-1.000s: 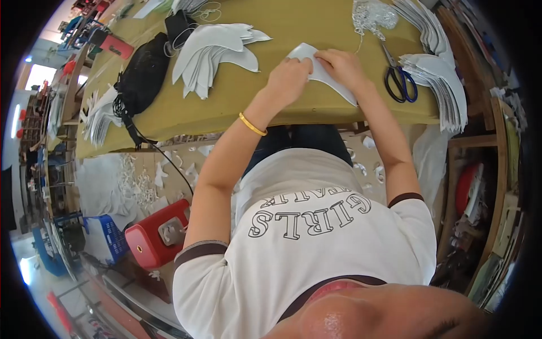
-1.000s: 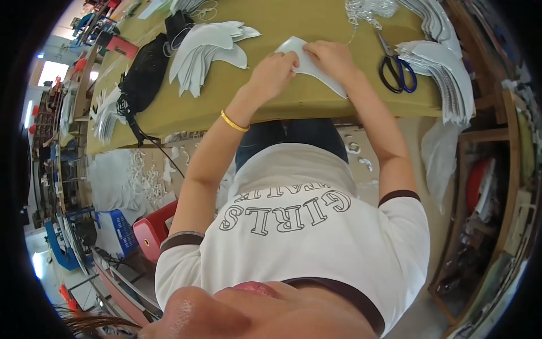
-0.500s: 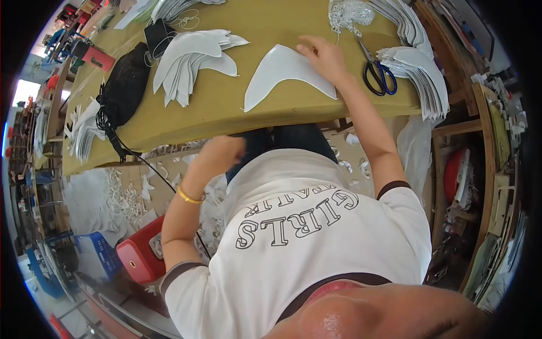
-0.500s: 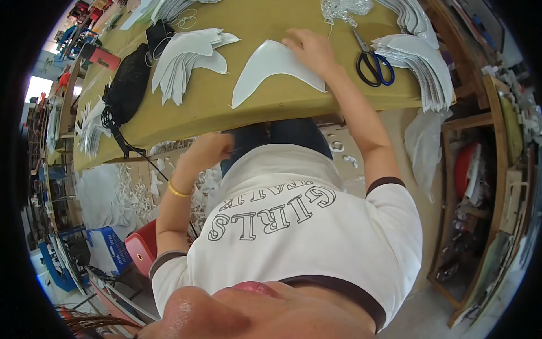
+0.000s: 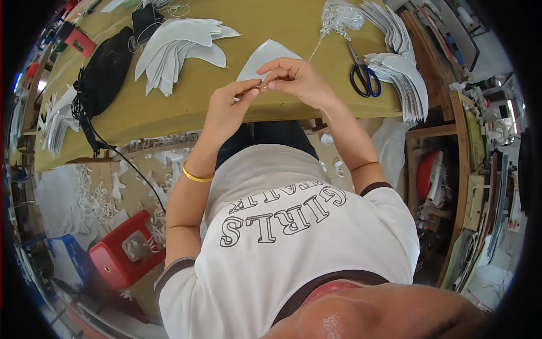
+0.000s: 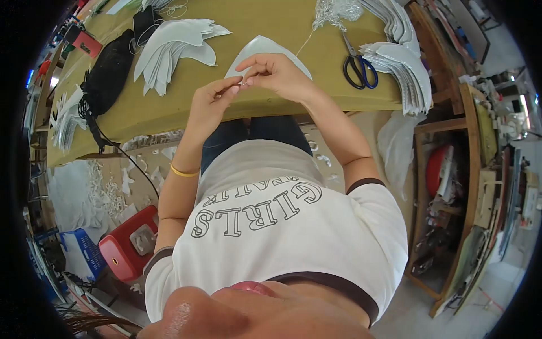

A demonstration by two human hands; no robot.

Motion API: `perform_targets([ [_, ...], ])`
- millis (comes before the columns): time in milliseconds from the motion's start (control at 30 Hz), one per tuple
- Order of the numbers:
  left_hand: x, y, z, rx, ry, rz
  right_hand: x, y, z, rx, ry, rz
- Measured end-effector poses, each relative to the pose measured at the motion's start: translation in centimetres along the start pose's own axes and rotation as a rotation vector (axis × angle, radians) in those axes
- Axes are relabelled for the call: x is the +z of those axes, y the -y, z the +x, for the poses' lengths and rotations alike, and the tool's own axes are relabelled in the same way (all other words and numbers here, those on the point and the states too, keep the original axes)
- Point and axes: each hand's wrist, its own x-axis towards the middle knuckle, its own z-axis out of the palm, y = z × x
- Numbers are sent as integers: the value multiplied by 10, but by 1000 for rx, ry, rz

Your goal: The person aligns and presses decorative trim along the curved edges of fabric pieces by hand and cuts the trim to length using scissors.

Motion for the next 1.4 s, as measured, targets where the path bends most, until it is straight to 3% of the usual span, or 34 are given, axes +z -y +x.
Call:
perform_targets([
  [167, 14, -16, -8, 33, -131, 171, 8, -3, -4, -49, -82, -69],
  [267, 13, -3, -5, 564, -309, 625, 15, -5, -5, -72, -141, -133],
  [367, 10, -8, -6, 583, -314, 682, 22, -5, -7, -93, -192, -198],
  [467, 3, -6, -6, 339, -207, 510, 20, -5, -8, -221, -204, -569],
  [567, -9, 6, -1, -63, -53, 34, 19, -5, -4, -385, -153, -714],
  [667, -16, 13, 1, -108, 28, -102, 21, -14, 3, -485, -128, -760],
  [767, -19, 11, -6, -36, -59, 229, 27, -23, 10, -388, -107, -819],
  [867, -28, 32, -14, 379, -120, 656, 29, -44, 17, -366, -142, -818],
  [967, -28, 45, -21, 582, -126, 665, 32, -57, 21, -391, -152, -830],
  [1067, -26, 51, -23, 663, -188, 714, 37, -63, 24, -407, -156, -825],
  [1400, -25, 58, -26, 664, -215, 730, 41, -64, 27, -384, -100, -863],
])
